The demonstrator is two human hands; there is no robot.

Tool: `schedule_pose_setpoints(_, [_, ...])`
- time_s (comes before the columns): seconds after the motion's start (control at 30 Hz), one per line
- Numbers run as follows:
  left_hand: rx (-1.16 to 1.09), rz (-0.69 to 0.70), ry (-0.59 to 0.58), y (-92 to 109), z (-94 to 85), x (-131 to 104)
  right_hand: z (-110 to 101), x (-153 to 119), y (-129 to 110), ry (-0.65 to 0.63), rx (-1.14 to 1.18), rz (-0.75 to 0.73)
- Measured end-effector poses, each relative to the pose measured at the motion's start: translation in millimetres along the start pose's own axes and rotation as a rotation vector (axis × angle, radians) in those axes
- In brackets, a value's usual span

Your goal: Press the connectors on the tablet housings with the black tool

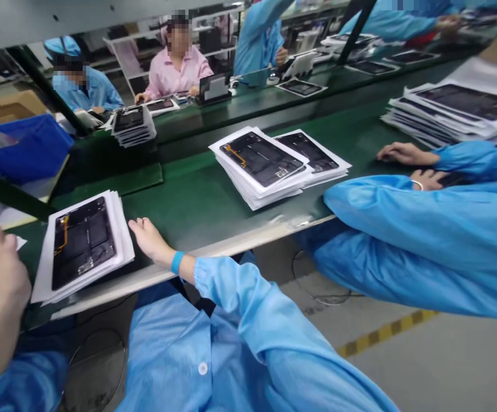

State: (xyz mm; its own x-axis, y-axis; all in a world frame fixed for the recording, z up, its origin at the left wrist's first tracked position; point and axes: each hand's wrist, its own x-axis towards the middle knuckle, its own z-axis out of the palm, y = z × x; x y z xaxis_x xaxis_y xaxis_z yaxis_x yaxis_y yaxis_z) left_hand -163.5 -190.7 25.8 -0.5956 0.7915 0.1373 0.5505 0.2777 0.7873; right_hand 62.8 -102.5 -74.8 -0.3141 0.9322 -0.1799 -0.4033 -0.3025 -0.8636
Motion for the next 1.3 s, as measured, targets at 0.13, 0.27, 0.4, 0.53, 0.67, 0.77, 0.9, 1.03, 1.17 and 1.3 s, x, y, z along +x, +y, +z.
schedule_pose_setpoints(0.13, [-0.127, 0.381, -0.102, 97.6, 47.5, 25.5, -77.6, -31.7, -29.3, -0.018, 0.061, -0.084])
schedule_pose_setpoints(0.27, [-0.163, 0.359, -0.517, 198.2, 178.9, 50.5, -144.0, -63.3, -55.4, 0.099, 0.074, -0.164])
schedule_pose_setpoints(0.4, [-0.160, 0.263, -0.648, 256.3, 315.0, 66.8, -196.2, -93.9, -72.4, 0.271, 0.066, -0.234])
schedule_pose_setpoints(0.53, [-0.134, 0.204, -0.712, 279.6, 392.0, 71.1, -240.7, -116.3, -81.9, 0.425, 0.046, -0.280])
schedule_pose_setpoints(0.67, [-0.135, 0.178, -0.727, 284.4, 413.9, 71.6, -271.4, -121.0, -93.2, 0.536, 0.023, -0.345])
schedule_pose_setpoints(0.77, [-0.176, 0.160, -0.747, 280.0, 409.6, 70.8, -285.6, -112.0, -105.1, 0.591, 0.013, -0.411])
schedule_pose_setpoints(0.9, [-0.233, 0.122, -0.786, 266.1, 394.5, 65.7, -300.0, -94.3, -121.6, 0.667, 0.002, -0.505])
schedule_pose_setpoints(1.03, [-0.301, 0.055, -0.838, 253.8, 383.2, 59.2, -309.1, -82.8, -132.8, 0.717, -0.025, -0.550])
schedule_pose_setpoints(1.17, [-0.320, 0.009, -0.830, 251.3, 377.7, 56.9, -311.9, -75.9, -139.7, 0.728, -0.065, -0.567])
schedule_pose_setpoints(1.3, [-0.283, -0.025, -0.793, 248.7, 373.7, 58.0, -314.4, -69.4, -145.0, 0.737, -0.099, -0.587])
